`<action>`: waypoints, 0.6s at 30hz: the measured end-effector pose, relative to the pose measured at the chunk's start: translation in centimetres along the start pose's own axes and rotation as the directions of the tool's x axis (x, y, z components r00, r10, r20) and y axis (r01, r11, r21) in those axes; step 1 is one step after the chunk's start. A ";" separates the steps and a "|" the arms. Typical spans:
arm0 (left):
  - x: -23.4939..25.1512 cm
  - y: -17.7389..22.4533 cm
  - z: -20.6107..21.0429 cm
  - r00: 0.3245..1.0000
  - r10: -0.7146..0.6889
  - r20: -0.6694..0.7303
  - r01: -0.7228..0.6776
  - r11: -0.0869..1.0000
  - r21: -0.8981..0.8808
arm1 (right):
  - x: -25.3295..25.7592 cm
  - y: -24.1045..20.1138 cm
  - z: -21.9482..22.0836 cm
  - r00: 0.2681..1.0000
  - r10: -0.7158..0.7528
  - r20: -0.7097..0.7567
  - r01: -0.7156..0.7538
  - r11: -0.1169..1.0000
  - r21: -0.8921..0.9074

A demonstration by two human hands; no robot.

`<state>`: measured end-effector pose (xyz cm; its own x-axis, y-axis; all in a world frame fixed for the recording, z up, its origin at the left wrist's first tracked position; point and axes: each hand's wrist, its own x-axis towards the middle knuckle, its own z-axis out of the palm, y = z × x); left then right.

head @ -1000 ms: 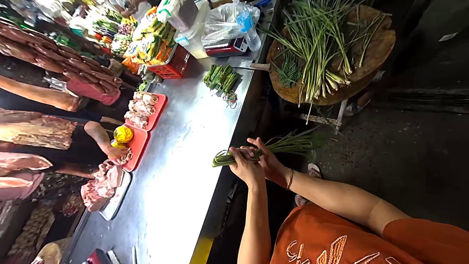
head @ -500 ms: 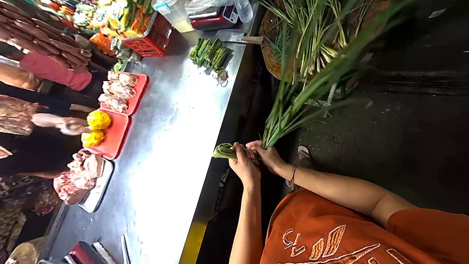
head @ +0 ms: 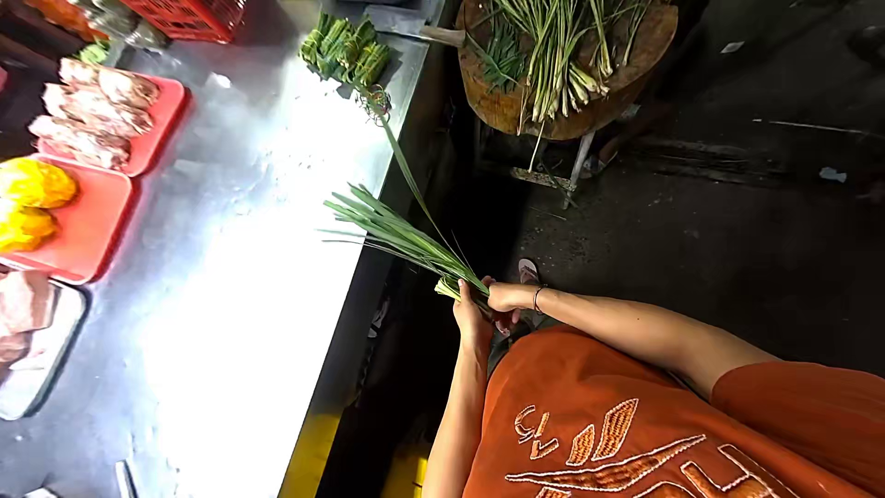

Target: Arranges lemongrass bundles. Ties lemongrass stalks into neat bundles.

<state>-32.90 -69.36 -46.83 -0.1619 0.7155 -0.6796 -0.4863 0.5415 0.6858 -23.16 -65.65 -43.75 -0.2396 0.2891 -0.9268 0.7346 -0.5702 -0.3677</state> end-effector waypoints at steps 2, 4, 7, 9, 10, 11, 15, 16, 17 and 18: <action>-0.2 -0.2 0.2 0.999 0.030 0.033 -0.029 0.999 -0.014 | 0.0 0.3 -0.1 1.000 0.020 0.007 -0.020 1.000 0.014; -0.3 0.1 0.5 0.994 0.078 0.082 -0.080 0.996 0.031 | -0.4 0.2 -0.4 1.000 0.005 -0.001 -0.005 1.000 -0.006; -0.7 1.0 1.3 0.991 0.118 0.063 -0.126 0.981 0.148 | -1.2 0.1 -0.7 0.998 -0.060 -0.036 0.054 0.987 -0.148; -0.9 1.8 2.0 0.986 0.149 0.073 -0.161 0.964 0.211 | -2.0 -0.2 -1.0 0.992 -0.085 -0.098 0.063 0.975 -0.214; -0.9 2.3 2.4 0.980 0.181 0.083 -0.195 0.957 0.217 | -2.7 -0.5 -1.2 0.986 -0.094 -0.140 0.062 0.974 -0.216; -1.0 2.8 3.0 0.971 0.220 0.095 -0.235 0.951 0.202 | -3.5 -0.9 -1.6 0.976 -0.110 -0.189 0.071 0.977 -0.203; -1.1 6.1 5.7 0.905 0.375 0.199 -0.384 0.924 0.006 | -5.7 -2.3 -2.9 0.816 -0.289 -0.500 0.287 0.954 -0.084; -0.9 6.9 6.2 0.881 0.410 0.236 -0.414 0.910 -0.037 | -5.9 -2.4 -3.1 0.704 -0.359 -0.613 0.403 0.912 -0.070; -0.8 7.5 6.7 0.851 0.452 0.268 -0.453 0.890 -0.063 | -5.7 -2.3 -3.4 0.553 -0.430 -0.714 0.531 0.842 -0.096; -0.8 8.1 7.1 0.812 0.500 0.302 -0.500 0.862 -0.082 | -5.5 -2.3 -3.7 0.390 -0.487 -0.781 0.624 0.764 -0.165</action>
<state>-30.61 -62.37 -38.89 -0.1152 0.9847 -0.1303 -0.4081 0.0727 0.9100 -21.20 -63.08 -37.49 0.0445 0.9914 -0.1233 0.5160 -0.1285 -0.8469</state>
